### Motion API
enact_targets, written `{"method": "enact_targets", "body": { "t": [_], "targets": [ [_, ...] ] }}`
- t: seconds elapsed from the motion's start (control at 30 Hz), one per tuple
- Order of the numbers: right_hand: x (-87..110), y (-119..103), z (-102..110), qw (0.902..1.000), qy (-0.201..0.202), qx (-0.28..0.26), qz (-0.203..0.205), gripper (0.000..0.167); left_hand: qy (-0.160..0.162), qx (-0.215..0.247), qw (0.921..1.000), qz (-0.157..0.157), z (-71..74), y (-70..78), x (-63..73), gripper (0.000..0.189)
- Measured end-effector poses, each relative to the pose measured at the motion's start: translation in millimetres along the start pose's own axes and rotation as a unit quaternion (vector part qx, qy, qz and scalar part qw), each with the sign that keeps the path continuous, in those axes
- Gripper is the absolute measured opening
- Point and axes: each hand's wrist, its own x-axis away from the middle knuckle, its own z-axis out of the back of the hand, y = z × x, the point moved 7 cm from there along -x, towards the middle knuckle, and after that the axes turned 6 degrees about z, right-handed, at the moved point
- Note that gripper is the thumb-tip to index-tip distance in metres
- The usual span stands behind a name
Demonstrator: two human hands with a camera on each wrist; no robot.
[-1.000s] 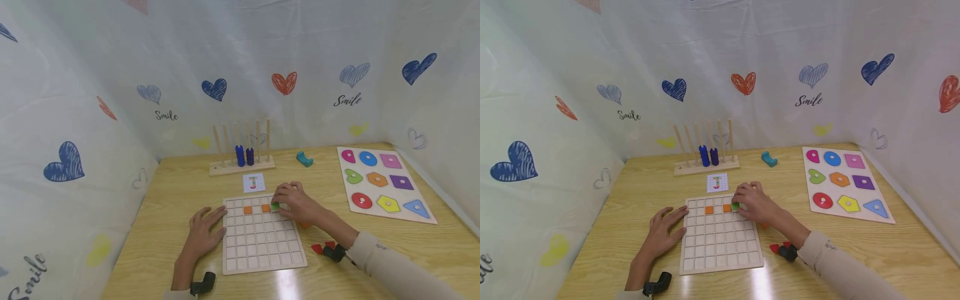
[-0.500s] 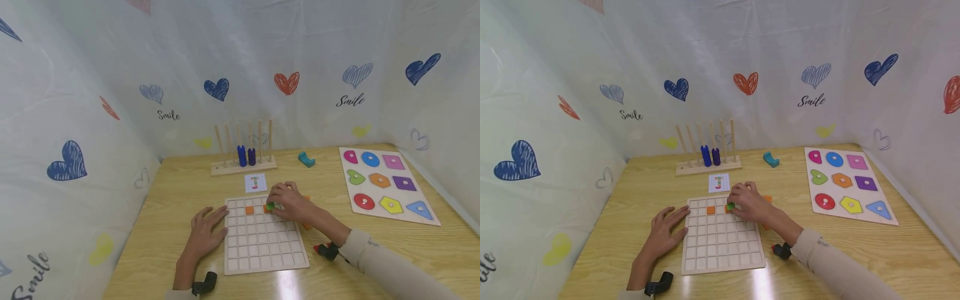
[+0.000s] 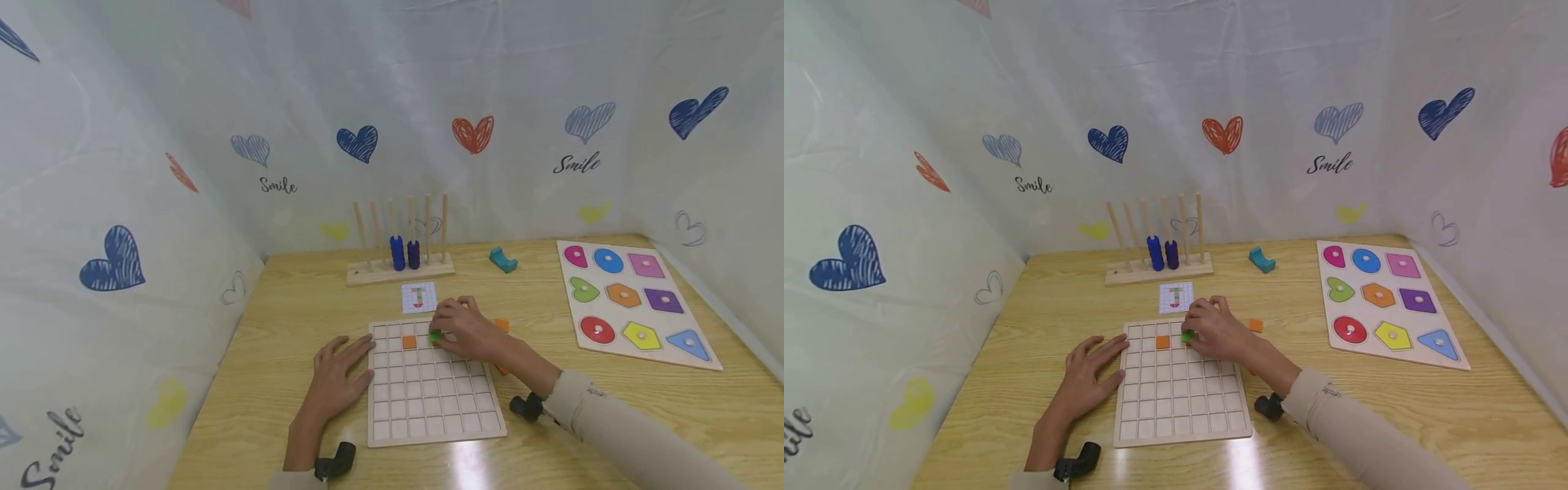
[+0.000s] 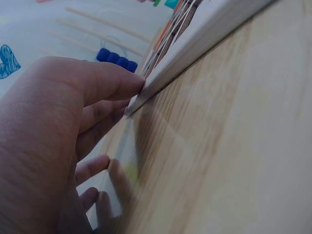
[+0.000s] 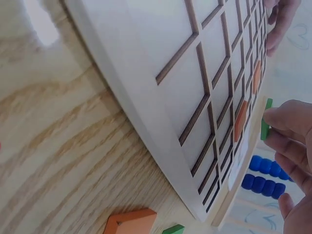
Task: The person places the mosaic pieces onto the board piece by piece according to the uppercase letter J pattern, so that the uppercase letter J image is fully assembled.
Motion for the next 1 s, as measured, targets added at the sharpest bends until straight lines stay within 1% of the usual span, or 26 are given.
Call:
{"method": "enact_targets", "body": {
  "t": [0.23, 0.47, 0.7, 0.9, 1.0],
  "targets": [
    [-6.7, -2, -4, 0.9999, -0.003, -0.003, 0.011, 0.014, -0.001, 0.003, 1.0000, 0.001, 1.3, 0.5, 0.1, 0.053],
    [-11.5, -6, -10, 0.9998, -0.005, -0.006, 0.017, 0.015, -0.008, 0.019, 0.9998, 0.007, 2.0, 1.5, 0.2, 0.052],
    [-14.7, -9, -14, 0.9996, -0.004, 0.009, 0.025, 0.016, -0.009, 0.014, 0.9998, 0.008, 2.7, 2.1, 0.1, 0.052],
    [-16.1, -7, -20, 0.9995, -0.029, 0.005, 0.008, 0.015, -0.009, 0.013, 0.9999, 0.005, 2.3, 2.3, -0.4, 0.053],
    [-16.1, -7, -21, 0.9994, -0.033, 0.008, 0.004, 0.014, -0.008, 0.016, 0.9998, 0.003, 2.7, 2.4, -0.3, 0.053]
  ]
}}
